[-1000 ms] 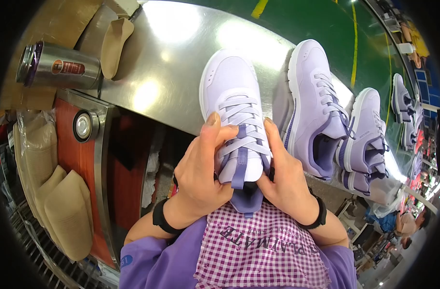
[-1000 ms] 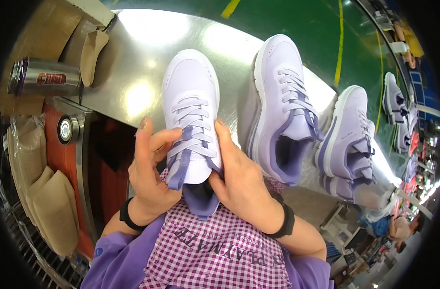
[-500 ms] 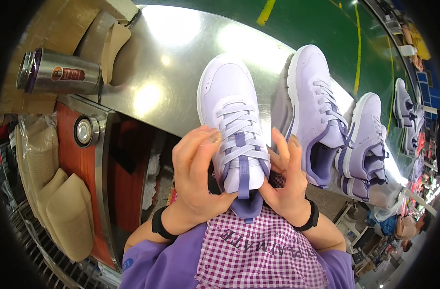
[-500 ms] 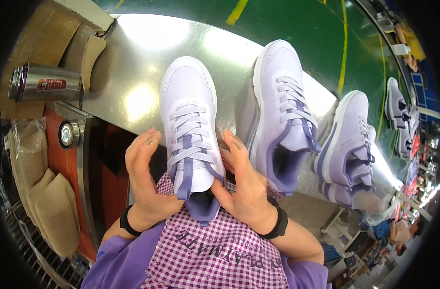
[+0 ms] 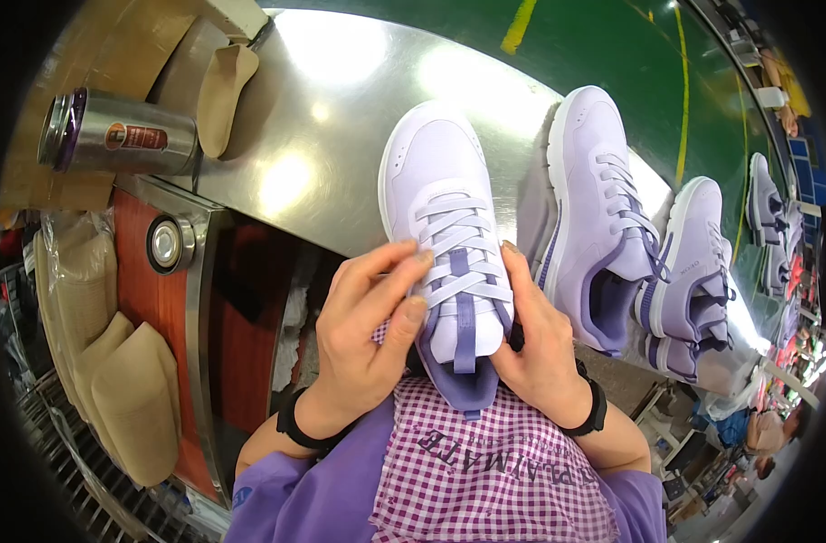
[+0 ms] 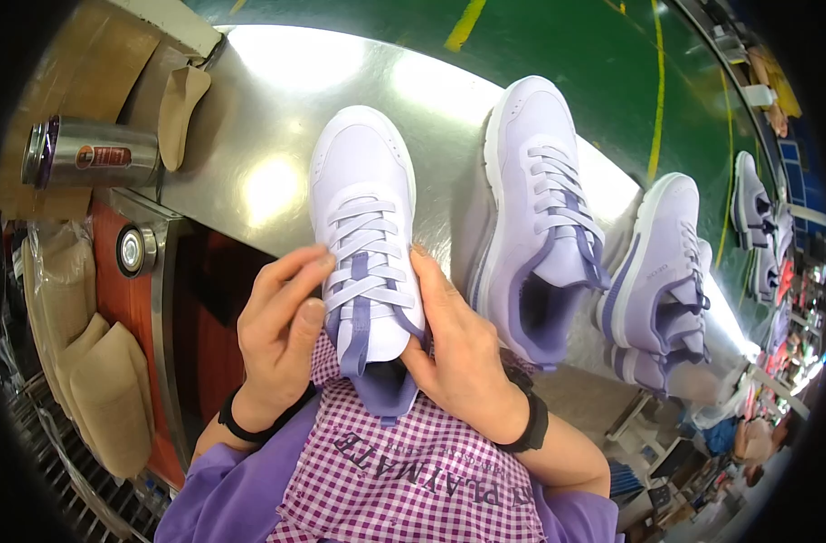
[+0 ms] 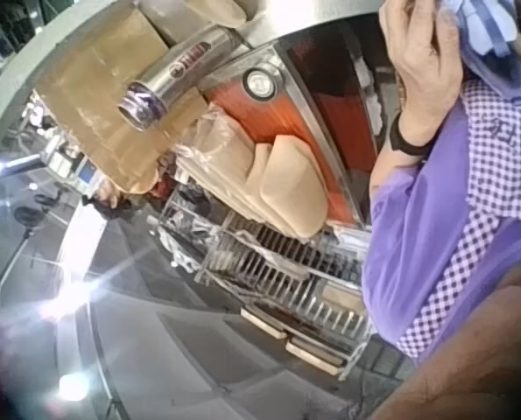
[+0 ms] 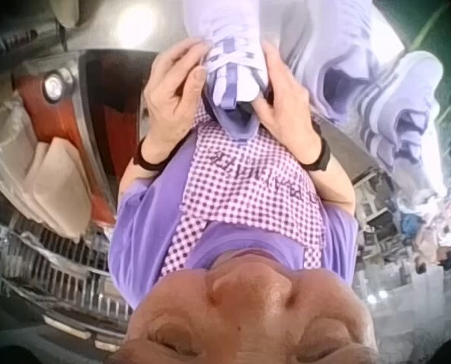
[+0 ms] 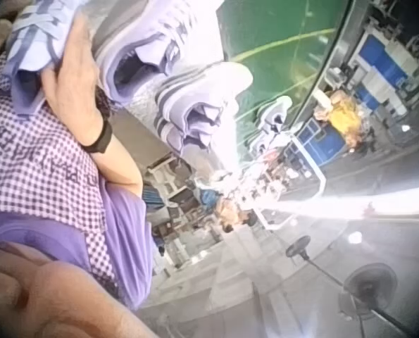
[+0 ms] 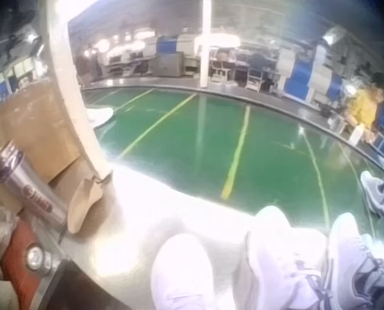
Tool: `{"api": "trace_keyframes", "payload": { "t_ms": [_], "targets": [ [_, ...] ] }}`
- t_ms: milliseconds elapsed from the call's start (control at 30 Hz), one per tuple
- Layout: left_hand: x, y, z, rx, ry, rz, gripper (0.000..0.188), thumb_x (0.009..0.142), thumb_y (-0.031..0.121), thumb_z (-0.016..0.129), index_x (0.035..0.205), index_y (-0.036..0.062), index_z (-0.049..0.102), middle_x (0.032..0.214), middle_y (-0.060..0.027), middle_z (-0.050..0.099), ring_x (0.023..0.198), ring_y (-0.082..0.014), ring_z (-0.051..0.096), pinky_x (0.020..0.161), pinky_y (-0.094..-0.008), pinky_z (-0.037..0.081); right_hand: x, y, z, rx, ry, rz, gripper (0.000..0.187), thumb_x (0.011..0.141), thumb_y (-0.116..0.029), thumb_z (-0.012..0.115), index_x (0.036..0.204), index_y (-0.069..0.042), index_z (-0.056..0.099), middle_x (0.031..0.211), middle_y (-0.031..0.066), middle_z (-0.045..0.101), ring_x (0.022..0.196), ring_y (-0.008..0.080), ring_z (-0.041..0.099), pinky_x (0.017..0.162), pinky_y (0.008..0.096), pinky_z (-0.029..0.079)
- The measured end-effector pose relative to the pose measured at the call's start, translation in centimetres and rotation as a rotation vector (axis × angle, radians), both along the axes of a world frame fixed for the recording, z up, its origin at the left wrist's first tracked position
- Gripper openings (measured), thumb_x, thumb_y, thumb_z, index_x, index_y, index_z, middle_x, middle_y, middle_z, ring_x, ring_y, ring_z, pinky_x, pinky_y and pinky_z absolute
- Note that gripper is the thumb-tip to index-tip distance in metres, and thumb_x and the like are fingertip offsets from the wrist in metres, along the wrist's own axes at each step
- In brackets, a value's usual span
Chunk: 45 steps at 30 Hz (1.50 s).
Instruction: The worker is performing manual stitching and finishing work on purple and white sneakers on a production line.
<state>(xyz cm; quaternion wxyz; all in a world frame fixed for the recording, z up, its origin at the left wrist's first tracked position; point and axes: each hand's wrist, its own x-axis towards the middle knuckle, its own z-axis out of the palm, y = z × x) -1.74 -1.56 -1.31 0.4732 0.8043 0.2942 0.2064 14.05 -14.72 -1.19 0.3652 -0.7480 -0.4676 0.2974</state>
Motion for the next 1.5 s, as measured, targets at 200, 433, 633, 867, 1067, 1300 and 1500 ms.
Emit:
{"api": "trace_keyframes", "payload": {
  "t_ms": [200, 433, 633, 867, 1067, 1300, 1500],
  "targets": [
    [0.8, -0.1, -0.4, 0.183, -0.143, -0.018, 0.044, 0.099, 0.035, 0.051, 0.116, -0.0022, 0.066, 0.120, -0.0196, 0.061, 0.110, -0.0352, 0.058, 0.094, -0.0406, 0.046, 0.0, 0.1, 0.0, 0.009, 0.027, 0.002, 0.075, 0.077, 0.000, 0.069, 0.144, 0.001, 0.035, 0.130, 0.0286, 0.054, 0.115, 0.0412, 0.059, 0.091, 0.0408, 0.053],
    [0.6, 1.0, 0.1, 0.283, -0.141, -0.144, 0.059, 0.089, 0.048, 0.062, 0.121, -0.0019, 0.061, 0.122, -0.0191, 0.060, 0.110, -0.0380, 0.057, 0.093, -0.0435, 0.047, 0.0, 0.0, -0.1, 0.039, 0.012, 0.006, 0.073, 0.080, -0.002, 0.067, 0.145, 0.000, 0.033, 0.130, 0.0284, 0.054, 0.113, 0.0423, 0.059, 0.090, 0.0416, 0.052],
    [0.6, -1.0, -0.1, 0.426, -0.176, -0.141, 0.067, 0.066, 0.007, 0.077, 0.128, 0.0027, 0.053, 0.131, -0.0199, 0.050, 0.118, -0.0384, 0.049, 0.099, -0.0464, 0.042, 0.4, -0.3, 0.6, -0.048, 0.053, 0.050, 0.071, 0.082, -0.007, 0.066, 0.143, 0.006, 0.031, 0.124, 0.0295, 0.055, 0.105, 0.0428, 0.061, 0.086, 0.0423, 0.052],
    [3.5, -1.0, 1.8, 0.730, 0.018, -0.223, 0.041, 0.069, 0.012, 0.073, 0.110, 0.0080, 0.069, 0.126, -0.0111, 0.057, 0.117, -0.0318, 0.053, 0.090, -0.0436, 0.047, 0.3, -0.6, 1.0, -0.117, 0.100, 0.031, 0.070, 0.084, -0.008, 0.065, 0.143, 0.006, 0.030, 0.120, 0.0299, 0.057, 0.102, 0.0427, 0.062, 0.084, 0.0432, 0.052],
    [2.9, -1.6, 0.4, 0.711, 0.005, -0.107, 0.038, 0.070, 0.011, 0.071, 0.108, 0.0071, 0.071, 0.113, -0.0082, 0.065, 0.107, -0.0294, 0.060, 0.085, -0.0386, 0.050, -0.2, -0.7, -0.1, -0.004, 0.026, 0.019, 0.070, 0.083, -0.007, 0.064, 0.143, 0.006, 0.030, 0.113, 0.0286, 0.059, 0.096, 0.0416, 0.063, 0.079, 0.0434, 0.053],
    [2.5, -1.6, 0.9, 0.759, 0.091, -0.034, 0.040, 0.068, 0.008, 0.071, 0.108, 0.0055, 0.070, 0.113, -0.0098, 0.065, 0.107, -0.0288, 0.061, 0.088, -0.0386, 0.048, -0.1, -0.7, 0.0, -0.052, 0.049, 0.017, 0.069, 0.083, -0.006, 0.063, 0.143, 0.006, 0.032, 0.113, 0.0282, 0.059, 0.094, 0.0414, 0.064, 0.079, 0.0427, 0.053],
    [1.2, -1.6, -0.4, 0.645, 0.019, 0.023, 0.080, 0.063, 0.017, 0.085, 0.133, -0.0020, 0.050, 0.132, -0.0188, 0.052, 0.116, -0.0359, 0.053, 0.096, -0.0426, 0.045, -0.1, -0.8, 0.3, -0.056, 0.108, -0.010, 0.061, 0.086, -0.010, 0.064, 0.139, 0.005, 0.038, 0.114, 0.0262, 0.061, 0.094, 0.0410, 0.064, 0.077, 0.0431, 0.053]
  ]
}}
